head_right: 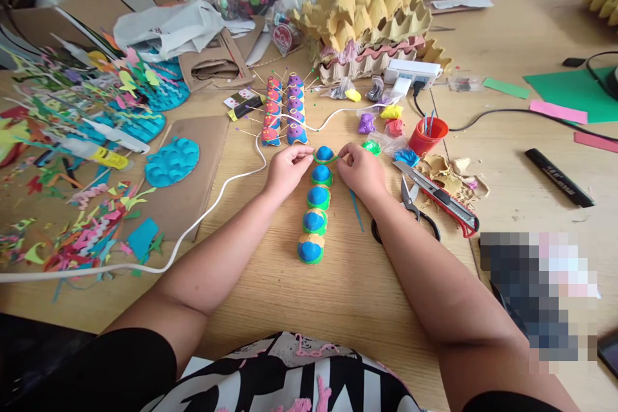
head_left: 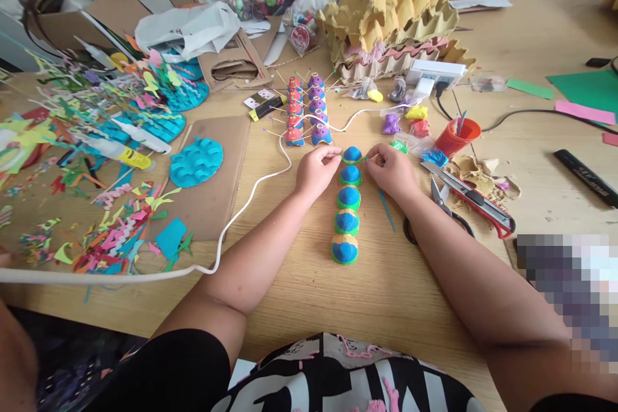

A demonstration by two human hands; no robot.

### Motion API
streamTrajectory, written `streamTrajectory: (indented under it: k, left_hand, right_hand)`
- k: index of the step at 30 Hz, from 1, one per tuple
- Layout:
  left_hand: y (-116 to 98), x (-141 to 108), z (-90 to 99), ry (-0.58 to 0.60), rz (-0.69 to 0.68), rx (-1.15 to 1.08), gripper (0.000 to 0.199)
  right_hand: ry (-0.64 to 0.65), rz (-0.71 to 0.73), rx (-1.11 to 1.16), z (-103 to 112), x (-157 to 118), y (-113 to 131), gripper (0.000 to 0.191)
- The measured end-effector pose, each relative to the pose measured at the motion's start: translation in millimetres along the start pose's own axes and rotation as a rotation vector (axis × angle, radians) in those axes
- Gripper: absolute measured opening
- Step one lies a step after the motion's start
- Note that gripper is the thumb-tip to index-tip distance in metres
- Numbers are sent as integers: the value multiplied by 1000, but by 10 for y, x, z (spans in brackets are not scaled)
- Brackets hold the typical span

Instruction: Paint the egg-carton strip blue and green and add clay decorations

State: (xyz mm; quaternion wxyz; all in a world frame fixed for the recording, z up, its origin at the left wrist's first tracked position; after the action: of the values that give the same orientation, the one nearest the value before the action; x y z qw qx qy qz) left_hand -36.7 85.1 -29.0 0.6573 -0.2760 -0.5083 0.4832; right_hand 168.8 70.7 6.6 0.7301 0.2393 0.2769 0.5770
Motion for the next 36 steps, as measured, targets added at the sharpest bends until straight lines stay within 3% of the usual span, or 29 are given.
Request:
streamTrajectory:
  k: [11,18,36]
  left_hand:
    - [55,0,-14,-16,-43,-2,13]
    - [24,2,-7,6,-28,43,17]
    - [17,-1,3,-15,-34,33,10]
  right_hand:
    - [-24,1,21,-27,35,-21,21]
    - [-13,-14,16,-25,17,-5,9]
    - [-18,30,46,-36,-2,20,16]
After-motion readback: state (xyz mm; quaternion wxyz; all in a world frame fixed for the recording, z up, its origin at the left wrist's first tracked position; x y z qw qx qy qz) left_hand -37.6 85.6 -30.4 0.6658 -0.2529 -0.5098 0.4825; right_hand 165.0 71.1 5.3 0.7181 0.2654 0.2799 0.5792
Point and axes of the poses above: each hand's wrist, its own x-axis towards the middle knuckle, its own z-axis out of the back of the hand, y = z × x, the point moved 5 cm from there along x, towards the middle knuckle, and after that the axes turned 13 degrees about -z, right-handed, at the moved point
